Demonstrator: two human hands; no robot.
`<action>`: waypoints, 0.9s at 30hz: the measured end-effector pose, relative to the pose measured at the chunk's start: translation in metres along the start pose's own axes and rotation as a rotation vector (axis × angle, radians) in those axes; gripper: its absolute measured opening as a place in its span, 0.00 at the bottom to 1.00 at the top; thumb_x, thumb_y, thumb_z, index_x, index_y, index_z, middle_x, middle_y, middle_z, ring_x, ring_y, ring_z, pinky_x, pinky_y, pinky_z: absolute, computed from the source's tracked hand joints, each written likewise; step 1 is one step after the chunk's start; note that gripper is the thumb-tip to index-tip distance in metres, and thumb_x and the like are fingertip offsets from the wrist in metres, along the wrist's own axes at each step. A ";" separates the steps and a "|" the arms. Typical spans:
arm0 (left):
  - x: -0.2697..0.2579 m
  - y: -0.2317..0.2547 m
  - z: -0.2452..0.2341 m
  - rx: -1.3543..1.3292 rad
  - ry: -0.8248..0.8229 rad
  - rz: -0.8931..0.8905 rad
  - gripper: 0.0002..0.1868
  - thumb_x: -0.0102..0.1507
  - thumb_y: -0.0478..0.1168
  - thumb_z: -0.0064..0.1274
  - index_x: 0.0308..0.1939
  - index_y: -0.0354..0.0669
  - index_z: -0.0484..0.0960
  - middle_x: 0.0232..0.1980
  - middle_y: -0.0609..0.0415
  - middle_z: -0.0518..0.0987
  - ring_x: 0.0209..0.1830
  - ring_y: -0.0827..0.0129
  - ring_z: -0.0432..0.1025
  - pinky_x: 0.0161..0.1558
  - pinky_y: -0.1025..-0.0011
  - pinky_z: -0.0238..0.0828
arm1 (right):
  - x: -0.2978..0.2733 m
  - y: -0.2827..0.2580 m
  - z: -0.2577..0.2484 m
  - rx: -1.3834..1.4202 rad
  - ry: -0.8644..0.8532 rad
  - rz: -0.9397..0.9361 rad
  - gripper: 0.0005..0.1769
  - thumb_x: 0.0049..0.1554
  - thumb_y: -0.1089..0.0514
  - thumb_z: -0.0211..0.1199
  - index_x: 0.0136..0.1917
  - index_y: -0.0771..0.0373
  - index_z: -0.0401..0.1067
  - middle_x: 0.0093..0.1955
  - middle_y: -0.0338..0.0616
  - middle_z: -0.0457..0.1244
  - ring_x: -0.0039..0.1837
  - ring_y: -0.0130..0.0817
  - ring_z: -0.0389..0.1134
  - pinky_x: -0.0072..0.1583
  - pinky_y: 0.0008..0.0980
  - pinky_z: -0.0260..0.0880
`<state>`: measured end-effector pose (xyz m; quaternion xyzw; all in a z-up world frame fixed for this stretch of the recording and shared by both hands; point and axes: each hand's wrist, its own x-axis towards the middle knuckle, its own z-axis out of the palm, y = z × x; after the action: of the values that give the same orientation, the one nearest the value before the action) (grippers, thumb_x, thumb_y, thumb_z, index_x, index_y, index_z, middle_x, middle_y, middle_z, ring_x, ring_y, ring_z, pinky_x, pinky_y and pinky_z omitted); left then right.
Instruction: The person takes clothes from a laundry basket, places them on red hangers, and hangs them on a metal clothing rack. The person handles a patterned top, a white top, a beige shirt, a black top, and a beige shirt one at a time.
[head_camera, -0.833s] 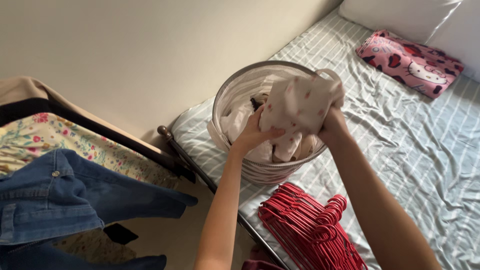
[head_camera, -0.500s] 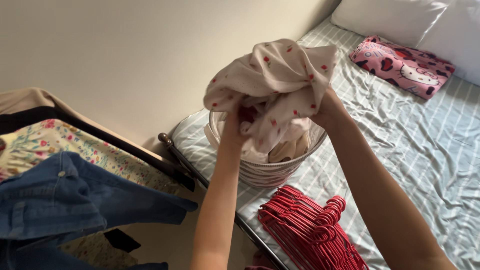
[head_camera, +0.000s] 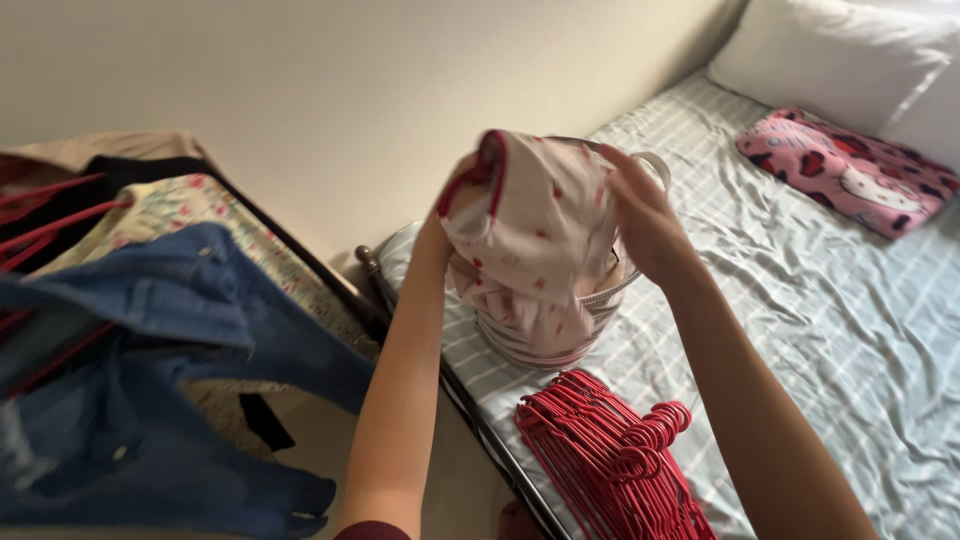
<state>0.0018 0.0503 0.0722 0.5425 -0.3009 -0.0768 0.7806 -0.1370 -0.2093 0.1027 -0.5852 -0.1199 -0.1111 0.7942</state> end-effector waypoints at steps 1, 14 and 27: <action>-0.010 0.017 0.017 0.091 -0.019 0.016 0.14 0.70 0.41 0.51 0.56 0.38 0.76 0.44 0.57 0.77 0.42 0.73 0.70 0.44 0.71 0.71 | -0.006 -0.011 0.012 -0.034 -0.120 -0.030 0.34 0.59 0.62 0.65 0.76 0.53 0.60 0.71 0.43 0.61 0.70 0.31 0.62 0.67 0.28 0.65; -0.135 0.128 0.114 1.072 0.479 -0.188 0.22 0.70 0.56 0.48 0.46 0.41 0.85 0.27 0.50 0.79 0.26 0.69 0.71 0.34 0.70 0.67 | -0.100 -0.054 0.044 -0.617 0.110 -0.105 0.12 0.62 0.56 0.68 0.52 0.67 0.73 0.43 0.42 0.66 0.44 0.26 0.65 0.46 0.31 0.67; -0.177 0.154 0.173 1.120 0.356 0.017 0.16 0.54 0.43 0.63 0.42 0.40 0.86 0.41 0.42 0.86 0.39 0.57 0.81 0.42 0.64 0.77 | -0.128 -0.027 0.123 -0.619 -0.159 -0.415 0.24 0.46 0.63 0.70 0.57 0.66 0.72 0.47 0.47 0.67 0.49 0.40 0.70 0.51 0.36 0.70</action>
<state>-0.2685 0.0525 0.1808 0.8742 -0.1645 0.1924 0.4143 -0.2744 -0.0947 0.1211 -0.7675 -0.2580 -0.2546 0.5288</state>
